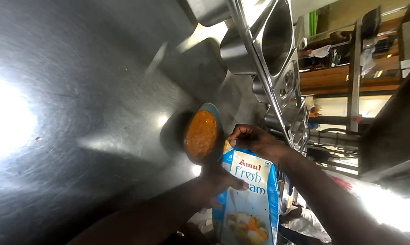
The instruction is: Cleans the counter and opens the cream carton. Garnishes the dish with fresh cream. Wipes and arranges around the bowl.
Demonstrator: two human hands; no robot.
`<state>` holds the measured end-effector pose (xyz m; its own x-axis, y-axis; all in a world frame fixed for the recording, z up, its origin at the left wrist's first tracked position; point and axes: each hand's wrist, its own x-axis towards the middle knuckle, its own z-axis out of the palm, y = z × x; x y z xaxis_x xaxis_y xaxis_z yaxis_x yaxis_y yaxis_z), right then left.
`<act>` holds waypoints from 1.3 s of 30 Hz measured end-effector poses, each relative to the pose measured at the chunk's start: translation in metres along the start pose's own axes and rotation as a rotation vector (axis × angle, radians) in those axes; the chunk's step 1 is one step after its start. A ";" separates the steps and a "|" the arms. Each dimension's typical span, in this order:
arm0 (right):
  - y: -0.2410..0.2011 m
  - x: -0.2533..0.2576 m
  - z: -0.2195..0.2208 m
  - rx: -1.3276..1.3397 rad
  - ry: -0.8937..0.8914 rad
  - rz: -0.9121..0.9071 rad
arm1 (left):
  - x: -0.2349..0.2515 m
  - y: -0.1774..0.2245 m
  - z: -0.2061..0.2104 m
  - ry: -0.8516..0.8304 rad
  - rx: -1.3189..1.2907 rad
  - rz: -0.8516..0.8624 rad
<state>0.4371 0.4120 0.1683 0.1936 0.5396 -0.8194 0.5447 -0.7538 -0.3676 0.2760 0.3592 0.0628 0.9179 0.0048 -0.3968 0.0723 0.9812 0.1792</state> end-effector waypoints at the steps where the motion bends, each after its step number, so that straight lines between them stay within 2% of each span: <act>1: -0.001 0.000 0.000 -0.007 -0.005 0.008 | 0.004 -0.001 0.002 0.039 0.016 -0.006; 7: -0.004 0.002 0.000 -0.109 -0.035 0.028 | 0.017 -0.021 0.009 0.152 -0.052 0.167; 15: -0.005 0.006 0.002 -0.144 -0.043 0.064 | 0.020 -0.025 0.009 0.201 -0.030 0.223; 17: -0.005 0.006 0.002 -0.132 -0.054 0.078 | 0.020 -0.026 0.006 0.157 -0.041 0.231; 22: -0.001 0.010 -0.005 -0.096 -0.088 0.091 | -0.005 -0.036 -0.008 -0.113 -0.125 0.194; 25: 0.008 0.013 -0.011 -0.047 -0.072 0.083 | -0.015 -0.059 -0.011 -0.218 -0.204 0.321; 27: 0.013 0.013 -0.012 -0.042 -0.067 0.082 | -0.019 -0.067 -0.016 -0.286 -0.126 0.367; 29: 0.015 0.014 -0.014 -0.042 -0.084 0.076 | -0.024 -0.066 -0.020 -0.326 -0.019 0.330; 31: 0.018 0.013 -0.013 -0.029 -0.092 0.067 | -0.024 -0.067 -0.021 -0.279 0.058 0.325; 34: 0.015 0.010 -0.010 -0.011 -0.082 0.052 | -0.020 -0.069 -0.018 -0.111 0.171 0.319; 37: 0.010 0.005 -0.007 -0.006 -0.084 0.031 | -0.023 -0.058 -0.007 0.009 0.192 0.187; 39: 0.008 0.003 -0.008 0.006 -0.097 0.020 | -0.025 -0.045 -0.002 0.000 0.198 0.089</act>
<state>0.4484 0.4107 0.1660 0.1243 0.4860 -0.8651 0.5368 -0.7662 -0.3533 0.2487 0.3156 0.0630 0.9241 0.0895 -0.3714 0.0665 0.9196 0.3871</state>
